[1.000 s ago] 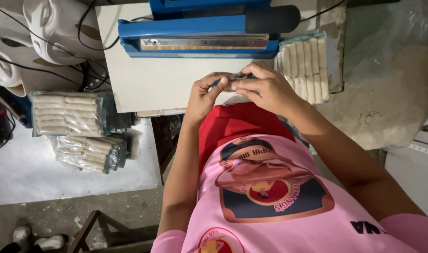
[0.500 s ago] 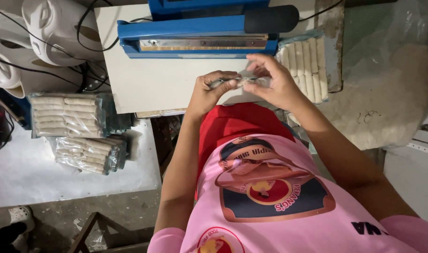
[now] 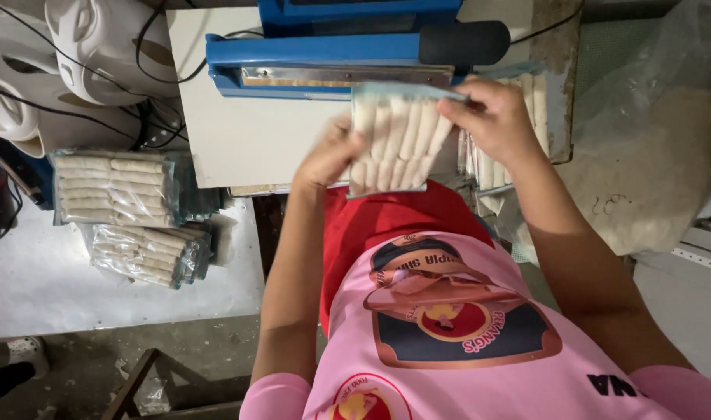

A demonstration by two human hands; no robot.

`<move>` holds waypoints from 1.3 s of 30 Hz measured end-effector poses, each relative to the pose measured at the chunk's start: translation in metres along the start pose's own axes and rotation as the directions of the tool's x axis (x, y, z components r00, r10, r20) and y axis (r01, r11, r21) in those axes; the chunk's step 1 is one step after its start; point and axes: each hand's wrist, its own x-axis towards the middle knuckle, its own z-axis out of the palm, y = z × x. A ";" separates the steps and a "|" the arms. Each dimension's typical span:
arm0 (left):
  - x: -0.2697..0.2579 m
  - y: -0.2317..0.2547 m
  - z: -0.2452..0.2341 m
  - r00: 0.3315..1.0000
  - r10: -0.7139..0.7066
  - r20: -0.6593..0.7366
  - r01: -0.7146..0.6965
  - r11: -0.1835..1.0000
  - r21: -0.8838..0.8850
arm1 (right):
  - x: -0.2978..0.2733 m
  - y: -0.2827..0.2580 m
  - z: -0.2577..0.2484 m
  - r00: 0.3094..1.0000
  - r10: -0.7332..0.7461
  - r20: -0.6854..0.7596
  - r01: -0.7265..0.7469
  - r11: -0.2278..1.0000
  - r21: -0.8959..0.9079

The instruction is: The person is packaging bundles of lumpia (spring rolls) into plastic bags and sealing them using a manual impulse heat sealer.

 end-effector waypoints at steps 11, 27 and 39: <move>0.025 -0.052 -0.019 0.591 -0.749 -0.298 0.800 0.592 0.099 | 0.035 0.070 0.030 0.854 0.488 -0.183 -0.499 0.866 -0.022; 0.033 -0.041 -0.023 0.597 -0.745 -0.298 0.799 0.587 0.132 | 0.112 -0.043 0.014 0.736 0.661 0.147 -0.315 0.527 -0.790; 0.036 -0.042 -0.027 0.563 -0.778 -0.279 0.823 0.557 0.107 | 0.107 0.070 0.044 0.966 0.198 0.168 0.004 0.636 -0.772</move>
